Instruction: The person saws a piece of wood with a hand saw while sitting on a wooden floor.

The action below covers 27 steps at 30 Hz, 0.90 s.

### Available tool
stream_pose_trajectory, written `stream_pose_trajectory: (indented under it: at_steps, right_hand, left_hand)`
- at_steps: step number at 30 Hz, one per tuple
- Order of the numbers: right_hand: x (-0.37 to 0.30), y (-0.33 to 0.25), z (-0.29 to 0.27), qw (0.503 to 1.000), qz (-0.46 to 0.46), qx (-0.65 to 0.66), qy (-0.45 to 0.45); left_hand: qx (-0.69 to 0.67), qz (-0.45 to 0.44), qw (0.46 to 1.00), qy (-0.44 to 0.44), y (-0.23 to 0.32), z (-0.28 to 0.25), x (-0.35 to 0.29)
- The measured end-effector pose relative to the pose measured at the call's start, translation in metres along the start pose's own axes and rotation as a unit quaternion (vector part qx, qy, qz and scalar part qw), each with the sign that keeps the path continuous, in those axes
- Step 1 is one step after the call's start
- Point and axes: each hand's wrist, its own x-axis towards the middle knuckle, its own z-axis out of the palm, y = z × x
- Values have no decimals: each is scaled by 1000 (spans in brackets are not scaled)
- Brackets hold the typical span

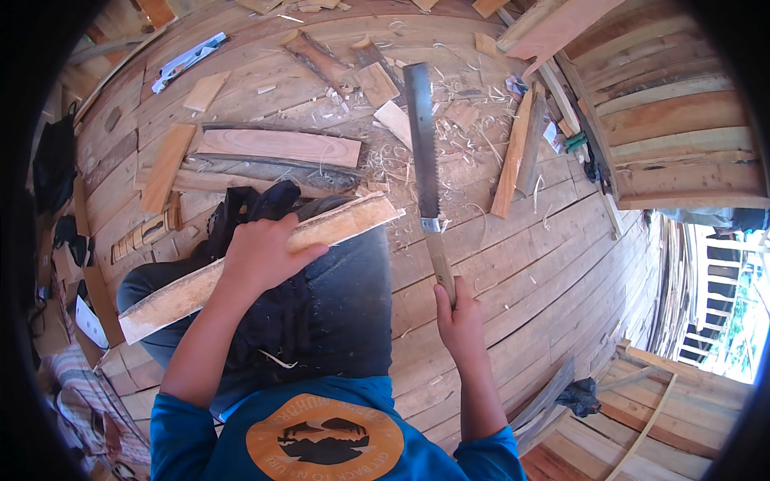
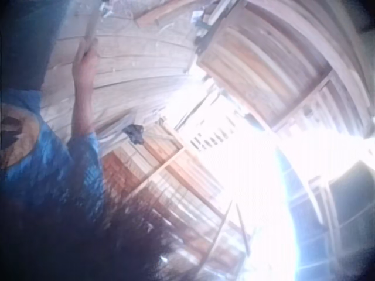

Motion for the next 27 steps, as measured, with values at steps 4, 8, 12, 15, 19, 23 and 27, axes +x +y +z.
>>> stream_pose_trajectory:
  at_steps: [4, 8, 12, 15, 19, 23, 27]
  right_hand:
    - [-4, -19, -3, 998, 47, 39, 9]
    - [-3, -14, -2, 996, 60, -63, -25]
    - [-9, 3, -7, 986, 74, -123, -90]
    - [-18, 5, -3, 984, 52, -156, -67]
    - [-19, -27, -17, 991, 115, 52, 53]
    - [-14, -22, -6, 998, 42, -36, -8]
    - [-21, -9, -1, 989, 76, -119, -42]
  left_hand:
    - [-5, -2, 1000, 2, 0, -1, 0]
    - [1, -2, 1000, -3, 0, 0, 1]
    - [-7, 1, 1000, 0, -2, 1, 2]
    - [-3, 1, 1000, -1, -1, 0, 2]
    - [3, -3, 1000, -2, 2, -1, 1]
    - [7, -6, 1000, -4, 2, 1, 3]
    - [4, 0, 1000, 9, 1, 4, 2]
